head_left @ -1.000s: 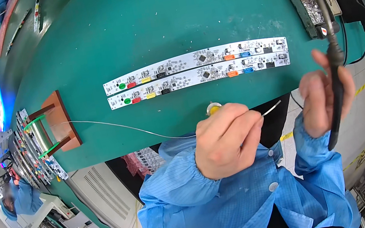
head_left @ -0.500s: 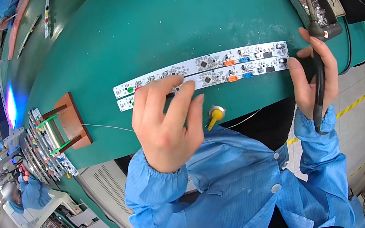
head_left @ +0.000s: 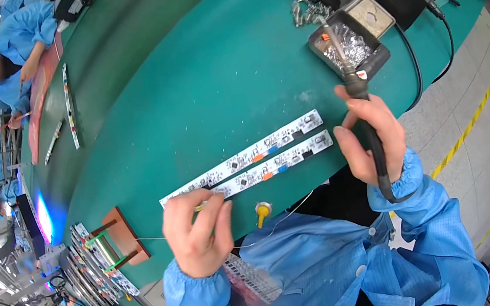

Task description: Soldering components onto a PCB strip at an assembly station.

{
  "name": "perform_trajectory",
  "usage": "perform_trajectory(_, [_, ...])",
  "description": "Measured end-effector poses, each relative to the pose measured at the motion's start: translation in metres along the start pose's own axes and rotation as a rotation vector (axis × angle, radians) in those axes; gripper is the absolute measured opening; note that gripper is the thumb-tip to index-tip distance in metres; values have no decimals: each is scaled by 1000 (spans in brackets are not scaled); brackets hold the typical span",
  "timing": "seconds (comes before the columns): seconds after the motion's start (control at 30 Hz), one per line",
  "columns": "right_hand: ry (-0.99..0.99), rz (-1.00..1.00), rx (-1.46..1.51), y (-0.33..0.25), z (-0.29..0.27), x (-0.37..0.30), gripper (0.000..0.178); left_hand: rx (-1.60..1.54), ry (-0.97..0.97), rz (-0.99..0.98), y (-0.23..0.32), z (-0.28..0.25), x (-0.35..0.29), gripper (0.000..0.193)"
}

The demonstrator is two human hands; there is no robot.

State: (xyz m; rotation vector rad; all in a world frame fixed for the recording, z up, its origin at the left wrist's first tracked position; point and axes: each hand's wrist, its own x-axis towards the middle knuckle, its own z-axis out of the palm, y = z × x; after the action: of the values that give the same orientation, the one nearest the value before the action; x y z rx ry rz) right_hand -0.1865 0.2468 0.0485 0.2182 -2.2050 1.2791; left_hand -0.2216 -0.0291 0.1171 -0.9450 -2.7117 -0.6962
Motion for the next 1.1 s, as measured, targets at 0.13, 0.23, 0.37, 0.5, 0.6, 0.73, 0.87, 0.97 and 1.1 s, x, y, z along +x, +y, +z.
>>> perform_trajectory(0.13, [219,-77,60,10,-17,-5,57,-14,35,195,12,-11,65,20])
perform_trajectory(0.23, [374,-128,20,27,-18,-2,55,-125,-12,309,9,19,130,16])
perform_trajectory(0.37, [399,-61,0,41,-11,-1,54,-312,-116,113,-4,85,206,13])
perform_trajectory(0.5, [414,-56,37,40,-11,-2,56,-313,-166,18,-5,112,254,15])
perform_trajectory(0.6, [422,-33,20,41,-13,-1,57,-350,-341,-147,5,120,271,16])
perform_trajectory(0.73, [418,-41,48,42,-14,1,57,-171,-464,-257,14,126,282,19])
perform_trajectory(0.87, [419,-28,58,42,-17,-1,57,-135,-523,-296,17,129,287,22])
perform_trajectory(0.97, [342,-43,88,40,-21,-3,59,-141,-547,-310,18,133,290,22])
perform_trajectory(1.1, [345,-40,86,41,-22,-6,59,-145,-597,-292,18,135,289,20])
